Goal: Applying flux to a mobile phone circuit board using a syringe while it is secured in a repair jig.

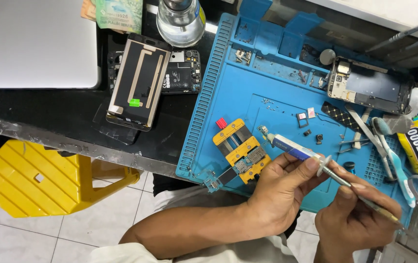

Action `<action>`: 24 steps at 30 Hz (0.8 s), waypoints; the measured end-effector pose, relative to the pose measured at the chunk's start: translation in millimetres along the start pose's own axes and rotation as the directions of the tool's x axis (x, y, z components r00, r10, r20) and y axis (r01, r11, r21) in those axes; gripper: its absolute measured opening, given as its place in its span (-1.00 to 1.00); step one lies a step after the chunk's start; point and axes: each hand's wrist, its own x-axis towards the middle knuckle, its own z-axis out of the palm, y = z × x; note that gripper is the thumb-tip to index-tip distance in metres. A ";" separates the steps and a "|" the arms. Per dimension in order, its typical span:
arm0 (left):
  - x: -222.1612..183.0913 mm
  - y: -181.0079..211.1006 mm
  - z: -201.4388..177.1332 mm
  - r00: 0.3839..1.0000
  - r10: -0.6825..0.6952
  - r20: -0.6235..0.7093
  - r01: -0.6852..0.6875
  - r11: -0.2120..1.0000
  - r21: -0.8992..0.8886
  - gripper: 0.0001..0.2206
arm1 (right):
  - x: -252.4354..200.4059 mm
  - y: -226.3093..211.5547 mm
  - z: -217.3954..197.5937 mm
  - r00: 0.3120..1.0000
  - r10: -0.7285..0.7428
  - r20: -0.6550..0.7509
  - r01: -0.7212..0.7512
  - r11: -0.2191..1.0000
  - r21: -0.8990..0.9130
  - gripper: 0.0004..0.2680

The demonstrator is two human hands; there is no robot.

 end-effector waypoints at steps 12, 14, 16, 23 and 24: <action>-1.0 0.7 5.2 0.997 -0.018 -0.080 0.020 1.000 0.021 -0.81 | -1.9 -2.6 1.7 1.000 0.019 0.007 -0.019 0.999 -0.040 -0.81; -0.6 0.8 5.5 0.997 -0.019 -0.074 0.021 1.000 0.019 -0.82 | -3.6 -0.6 1.6 0.999 0.038 -0.005 -0.038 0.999 -0.027 -0.81; -1.4 -0.5 5.7 0.996 -0.009 -0.094 0.011 1.000 0.017 -0.83 | -5.9 0.3 0.6 0.998 0.063 -0.021 -0.064 0.997 -0.036 -0.79; -0.8 -2.1 6.5 0.996 -0.013 -0.088 0.014 1.000 0.012 -0.85 | -7.4 7.7 -1.8 1.000 0.022 -0.012 -0.022 1.000 -0.010 -0.80; -1.0 -2.1 7.3 0.996 -0.011 -0.090 0.012 1.000 0.014 -0.84 | -7.2 8.0 -1.7 1.000 0.024 -0.017 -0.024 1.000 -0.012 -0.80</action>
